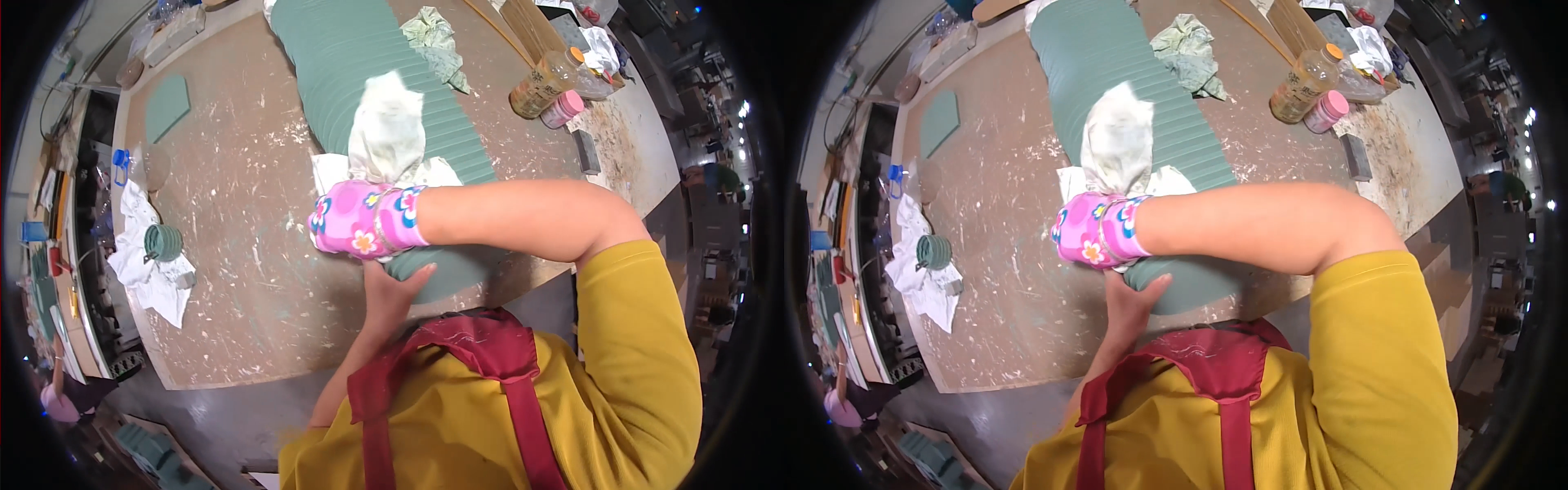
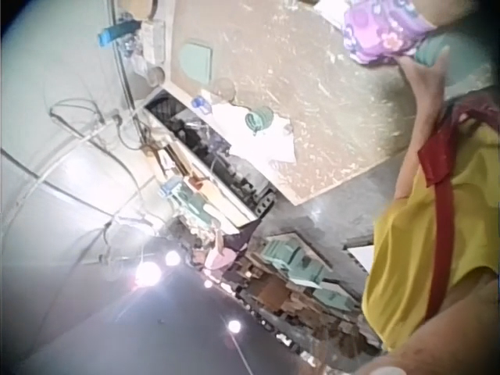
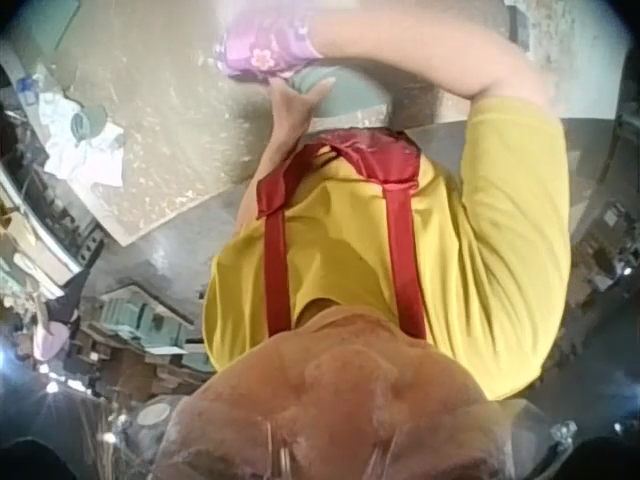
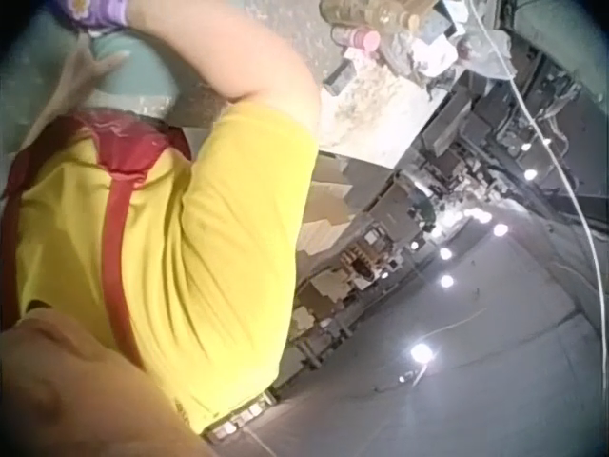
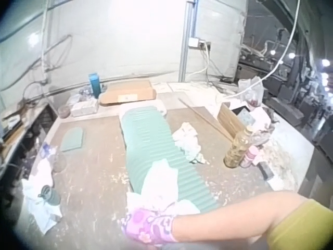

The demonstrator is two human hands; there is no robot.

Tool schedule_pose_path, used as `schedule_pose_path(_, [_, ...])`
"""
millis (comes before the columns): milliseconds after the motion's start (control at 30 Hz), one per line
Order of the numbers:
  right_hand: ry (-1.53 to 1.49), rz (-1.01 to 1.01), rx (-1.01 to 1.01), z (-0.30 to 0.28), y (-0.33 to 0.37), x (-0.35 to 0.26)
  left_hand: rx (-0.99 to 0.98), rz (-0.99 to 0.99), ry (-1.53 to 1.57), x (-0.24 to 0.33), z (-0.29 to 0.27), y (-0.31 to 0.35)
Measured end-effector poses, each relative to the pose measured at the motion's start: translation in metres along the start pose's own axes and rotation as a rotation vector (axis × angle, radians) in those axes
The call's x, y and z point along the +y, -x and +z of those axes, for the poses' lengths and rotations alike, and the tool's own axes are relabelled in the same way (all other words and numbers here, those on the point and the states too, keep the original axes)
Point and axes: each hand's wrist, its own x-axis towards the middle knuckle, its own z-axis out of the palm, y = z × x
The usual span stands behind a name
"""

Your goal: The person cleans a stack of green foam pieces by hand with a cloth, applying a liquid from a bottle to the cloth and wiping the sides and edges of the foam.

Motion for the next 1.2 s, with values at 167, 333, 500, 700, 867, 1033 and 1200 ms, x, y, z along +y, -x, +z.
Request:
schedule_pose_path(167, [-0.34,0.329,0.343,0.004,0.094,0.036,0.084,0.234,-0.152,0.001,0.006,-0.003])
schedule_pose_path(333, [-0.372,0.471,0.505,-0.01,0.187,0.07,0.099,0.226,-0.136,-0.002,0.001,-0.003])
schedule_pose_path(500, [-0.312,0.375,0.524,-0.003,0.118,0.041,0.082,0.284,-0.246,-0.004,0.0,-0.005])
schedule_pose_path(700, [-0.096,0.15,0.026,-0.012,0.029,0.021,0.101,0.333,-0.25,-0.011,0.001,-0.007])
schedule_pose_path(867, [-0.598,0.6,0.353,-0.036,0.079,0.041,0.13,0.345,-0.178,-0.007,0.001,-0.006])
schedule_pose_path(1033, [-0.325,0.783,0.467,0.002,0.183,0.078,0.149,0.381,-0.228,-0.008,0.006,-0.009])
schedule_pose_path(1200, [-0.768,0.886,0.569,-0.009,0.164,0.054,0.154,0.345,-0.249,-0.008,0.001,-0.005])
